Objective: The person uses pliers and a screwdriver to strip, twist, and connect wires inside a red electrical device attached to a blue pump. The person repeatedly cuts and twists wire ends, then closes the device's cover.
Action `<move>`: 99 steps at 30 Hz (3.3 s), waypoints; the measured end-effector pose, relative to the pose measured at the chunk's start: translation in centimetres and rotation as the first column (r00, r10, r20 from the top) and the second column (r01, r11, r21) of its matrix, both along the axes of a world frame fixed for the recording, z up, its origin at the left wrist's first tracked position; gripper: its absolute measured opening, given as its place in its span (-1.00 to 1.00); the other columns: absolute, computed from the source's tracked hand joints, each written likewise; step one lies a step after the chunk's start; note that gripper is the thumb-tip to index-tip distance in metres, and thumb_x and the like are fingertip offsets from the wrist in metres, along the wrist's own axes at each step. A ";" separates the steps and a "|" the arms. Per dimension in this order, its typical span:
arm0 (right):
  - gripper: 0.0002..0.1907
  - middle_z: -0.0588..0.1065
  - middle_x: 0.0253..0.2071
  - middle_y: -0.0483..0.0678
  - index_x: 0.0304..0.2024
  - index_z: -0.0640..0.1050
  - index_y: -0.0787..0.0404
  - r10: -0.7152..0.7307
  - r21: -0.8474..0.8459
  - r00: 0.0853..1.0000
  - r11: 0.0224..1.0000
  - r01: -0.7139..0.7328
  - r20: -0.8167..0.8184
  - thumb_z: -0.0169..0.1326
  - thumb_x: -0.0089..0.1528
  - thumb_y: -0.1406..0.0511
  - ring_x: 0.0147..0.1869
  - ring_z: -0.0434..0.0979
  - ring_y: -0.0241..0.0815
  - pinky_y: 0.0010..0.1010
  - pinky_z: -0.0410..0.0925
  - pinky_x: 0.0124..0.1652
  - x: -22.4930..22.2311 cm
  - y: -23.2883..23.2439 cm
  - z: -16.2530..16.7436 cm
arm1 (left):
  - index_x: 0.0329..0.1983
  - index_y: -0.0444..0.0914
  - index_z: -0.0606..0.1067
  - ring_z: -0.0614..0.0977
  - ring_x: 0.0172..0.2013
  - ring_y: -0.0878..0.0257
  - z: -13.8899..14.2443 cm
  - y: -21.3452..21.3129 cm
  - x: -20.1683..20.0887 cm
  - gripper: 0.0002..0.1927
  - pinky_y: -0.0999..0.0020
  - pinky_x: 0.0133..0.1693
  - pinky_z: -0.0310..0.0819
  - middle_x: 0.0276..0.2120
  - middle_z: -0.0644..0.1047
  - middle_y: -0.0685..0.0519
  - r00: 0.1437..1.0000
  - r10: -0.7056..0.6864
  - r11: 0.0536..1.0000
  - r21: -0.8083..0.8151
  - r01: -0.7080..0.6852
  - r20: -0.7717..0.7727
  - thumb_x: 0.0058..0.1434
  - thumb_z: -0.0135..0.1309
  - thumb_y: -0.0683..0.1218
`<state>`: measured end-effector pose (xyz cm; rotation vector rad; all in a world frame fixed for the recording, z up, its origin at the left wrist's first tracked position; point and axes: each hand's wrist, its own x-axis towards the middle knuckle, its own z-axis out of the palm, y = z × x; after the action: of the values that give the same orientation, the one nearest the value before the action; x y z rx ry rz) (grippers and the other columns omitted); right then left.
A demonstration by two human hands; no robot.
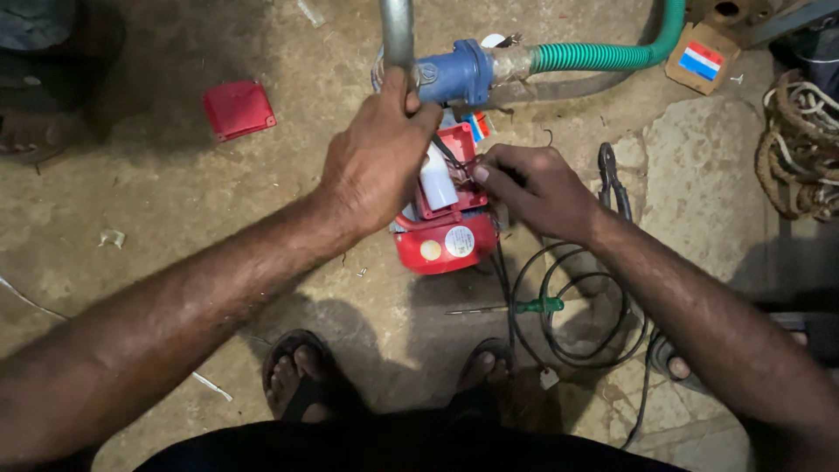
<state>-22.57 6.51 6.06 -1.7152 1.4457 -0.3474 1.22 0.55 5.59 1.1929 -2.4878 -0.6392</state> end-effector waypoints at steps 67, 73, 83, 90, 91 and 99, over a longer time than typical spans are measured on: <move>-0.85 0.48 -0.22 -0.03 -0.10 0.60 0.23 0.097 -0.471 0.993 0.875 -0.115 -0.062 0.23 0.27 0.41 -0.18 0.57 -0.11 -0.33 0.43 -0.20 -1.1 -0.4 -0.8 | -0.35 -0.11 0.61 0.27 0.10 0.07 -2.9 0.1 -3.1 -0.88 -0.09 -0.02 0.05 -0.09 0.36 0.10 0.975 -0.048 0.963 0.250 0.103 -0.215 0.01 0.25 -0.07; -0.91 0.42 -0.31 0.02 -0.25 0.52 0.26 0.096 -0.334 0.980 0.930 -0.151 -0.175 0.16 0.31 0.36 -0.28 0.53 -0.05 -0.24 0.39 -0.31 -0.5 -0.7 -1.5 | -0.39 -0.11 0.60 0.26 0.09 0.10 -3.0 0.1 -3.2 -0.87 -0.10 0.00 0.03 -0.13 0.36 0.13 0.982 -0.019 0.956 0.284 0.073 -0.190 0.01 0.27 -0.02; -0.89 0.43 -0.25 0.04 -0.17 0.48 0.29 0.109 -0.326 0.994 0.939 -0.113 -0.031 0.10 0.32 0.36 -0.24 0.51 -0.03 -0.24 0.38 -0.27 -1.0 -0.7 -1.0 | -0.37 -0.13 0.61 0.26 0.11 0.06 -3.0 -0.2 -3.0 -0.85 -0.14 -0.06 0.06 -0.11 0.36 0.11 0.984 -0.070 0.952 0.285 0.116 -0.166 0.03 0.25 0.00; -0.89 0.42 -0.31 0.09 -0.22 0.49 0.29 0.189 -0.316 0.977 0.925 -0.212 -0.103 0.13 0.34 0.36 -0.25 0.49 0.06 -0.17 0.33 -0.25 -1.1 -1.4 -2.7 | -0.34 -0.12 0.64 0.26 0.11 0.04 -3.0 0.0 -3.0 -0.83 -0.14 -0.04 0.06 -0.11 0.38 0.10 0.983 -0.058 0.961 0.256 0.102 -0.173 0.04 0.27 0.01; -0.87 0.43 -0.32 0.09 -0.24 0.47 0.30 0.192 -0.291 0.976 0.933 -0.214 -0.103 0.14 0.30 0.35 -0.25 0.50 0.07 -0.17 0.33 -0.26 -1.1 -1.5 -2.9 | -0.33 -0.11 0.64 0.26 0.11 0.05 -3.0 0.0 -3.0 -0.83 -0.13 -0.04 0.06 -0.11 0.38 0.11 0.982 -0.062 0.958 0.265 0.109 -0.179 0.03 0.27 0.01; -0.86 0.44 -0.36 0.07 -0.27 0.49 0.28 0.121 -0.218 0.986 0.965 -0.143 -0.111 0.12 0.37 0.35 -0.28 0.51 0.04 -0.19 0.35 -0.24 -1.4 -1.2 -2.1 | -0.32 -0.12 0.66 0.24 0.09 0.05 -2.8 0.0 -2.9 -0.78 -0.08 -0.05 0.05 -0.09 0.36 0.09 0.982 -0.072 0.959 0.258 0.117 -0.175 0.03 0.29 0.06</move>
<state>-23.95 5.32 4.00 -2.0258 1.3944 -0.3716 -1.71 0.60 2.74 1.0628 -2.3853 -1.0828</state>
